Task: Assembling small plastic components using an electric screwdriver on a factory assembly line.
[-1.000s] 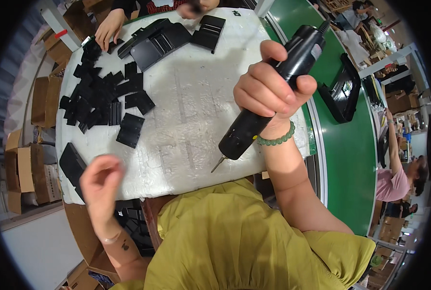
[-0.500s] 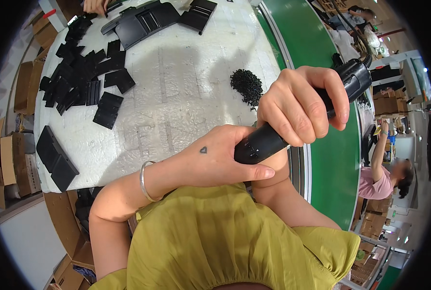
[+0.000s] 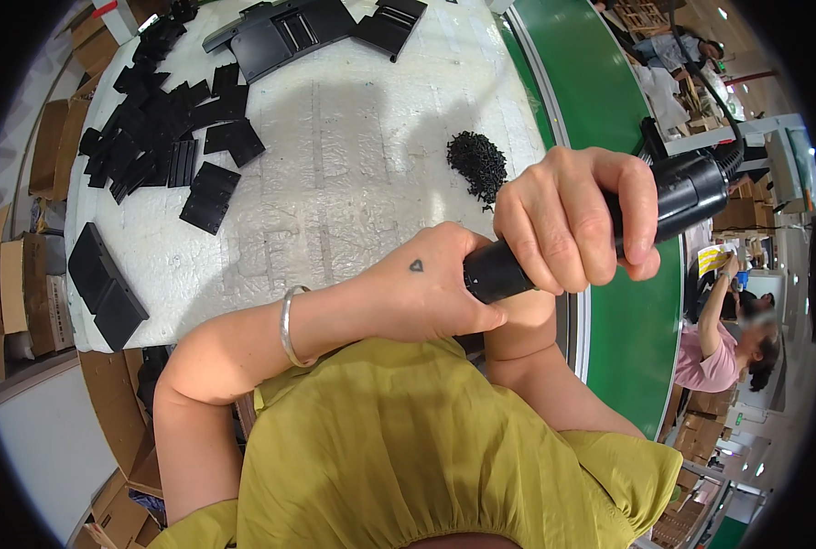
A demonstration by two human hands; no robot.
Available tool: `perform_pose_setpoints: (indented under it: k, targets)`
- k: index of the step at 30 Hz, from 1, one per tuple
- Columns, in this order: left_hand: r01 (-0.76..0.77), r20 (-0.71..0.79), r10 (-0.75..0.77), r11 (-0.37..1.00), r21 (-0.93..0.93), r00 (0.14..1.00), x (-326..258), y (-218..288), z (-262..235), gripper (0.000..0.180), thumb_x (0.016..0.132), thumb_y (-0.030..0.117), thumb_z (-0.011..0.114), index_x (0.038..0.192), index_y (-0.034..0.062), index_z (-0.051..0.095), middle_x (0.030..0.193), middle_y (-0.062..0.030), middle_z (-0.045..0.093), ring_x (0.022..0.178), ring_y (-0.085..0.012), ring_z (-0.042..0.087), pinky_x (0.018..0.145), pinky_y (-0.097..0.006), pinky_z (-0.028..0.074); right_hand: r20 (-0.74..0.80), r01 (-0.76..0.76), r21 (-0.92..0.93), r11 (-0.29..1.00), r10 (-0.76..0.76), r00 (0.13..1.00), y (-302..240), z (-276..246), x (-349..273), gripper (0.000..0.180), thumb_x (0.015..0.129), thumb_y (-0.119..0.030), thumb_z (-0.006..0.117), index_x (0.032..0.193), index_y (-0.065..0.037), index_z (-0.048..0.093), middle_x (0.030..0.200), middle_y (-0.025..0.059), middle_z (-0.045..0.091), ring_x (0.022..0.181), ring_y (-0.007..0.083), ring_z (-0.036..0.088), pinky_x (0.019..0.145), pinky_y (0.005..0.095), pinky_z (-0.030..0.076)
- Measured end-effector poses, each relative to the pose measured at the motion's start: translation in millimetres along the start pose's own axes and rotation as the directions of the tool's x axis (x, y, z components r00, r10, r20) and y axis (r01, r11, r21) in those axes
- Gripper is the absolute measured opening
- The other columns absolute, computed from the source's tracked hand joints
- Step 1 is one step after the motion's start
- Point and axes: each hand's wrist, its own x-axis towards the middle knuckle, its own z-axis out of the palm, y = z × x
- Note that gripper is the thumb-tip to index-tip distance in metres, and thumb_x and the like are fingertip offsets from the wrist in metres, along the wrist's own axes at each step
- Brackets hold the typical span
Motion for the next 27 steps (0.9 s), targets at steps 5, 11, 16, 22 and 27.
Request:
perform_pose_setpoints:
  k: [5,11,16,22,27]
  targets:
    - [-0.038,-0.032,0.039,0.998,0.042,0.999,-2.5,-1.9,3.3,0.021,0.069,0.013,0.071,0.072,-0.0006,0.056,0.063,0.0019,0.052,0.060,-0.0054,0.045,0.055,-0.025,0.039,-0.049,0.006,-0.051,0.999,-0.008,0.999,1.5,11.0,2.1,0.015,0.079,-0.006,0.060,0.081,-0.003,0.046,0.056,0.0024,0.051,0.041,0.0098,0.046,0.037,0.0206,0.038]
    - [0.012,0.028,-0.014,0.999,0.048,1.000,-5.5,8.7,3.5,0.018,0.070,0.013,0.070,0.075,0.0003,0.057,0.064,0.0007,0.053,0.061,-0.0056,0.046,0.057,-0.025,0.040,-0.106,0.019,-0.092,0.996,-0.029,0.994,-0.7,20.5,7.4,0.014,0.079,-0.004,0.060,0.079,-0.003,0.046,0.056,0.0024,0.051,0.041,0.0103,0.048,0.037,0.0198,0.039]
    - [-0.047,-0.194,0.085,0.980,0.192,0.977,-4.6,1.5,3.7,0.014,0.069,0.011,0.068,0.074,0.0004,0.060,0.064,0.0002,0.056,0.060,-0.0057,0.048,0.056,-0.025,0.041,-0.122,-0.029,-0.219,0.975,0.002,0.993,-3.7,17.5,5.5,0.017,0.076,-0.005,0.060,0.081,-0.004,0.044,0.057,0.0011,0.050,0.043,0.0102,0.047,0.039,0.0218,0.040]
    - [-0.011,0.031,0.007,0.993,0.121,1.000,-2.5,2.3,-9.5,0.012,0.067,0.008,0.069,0.075,0.0015,0.062,0.066,0.0006,0.059,0.062,-0.0064,0.051,0.058,-0.025,0.043,-0.165,-0.040,-0.286,0.957,-0.009,0.986,-3.5,19.7,3.4,0.021,0.073,-0.007,0.061,0.083,-0.007,0.043,0.058,0.0002,0.050,0.043,0.0103,0.046,0.041,0.0241,0.040]
    - [-0.036,0.163,0.025,0.997,0.066,0.986,-0.5,-4.3,-11.5,0.013,0.067,0.007,0.068,0.077,0.0020,0.062,0.067,0.0015,0.058,0.062,-0.0056,0.051,0.058,-0.024,0.043,-0.135,-0.040,-0.143,0.989,0.021,0.991,0.7,17.3,9.0,0.017,0.076,-0.005,0.062,0.081,-0.005,0.045,0.058,0.0013,0.051,0.043,0.0112,0.049,0.039,0.0230,0.039]
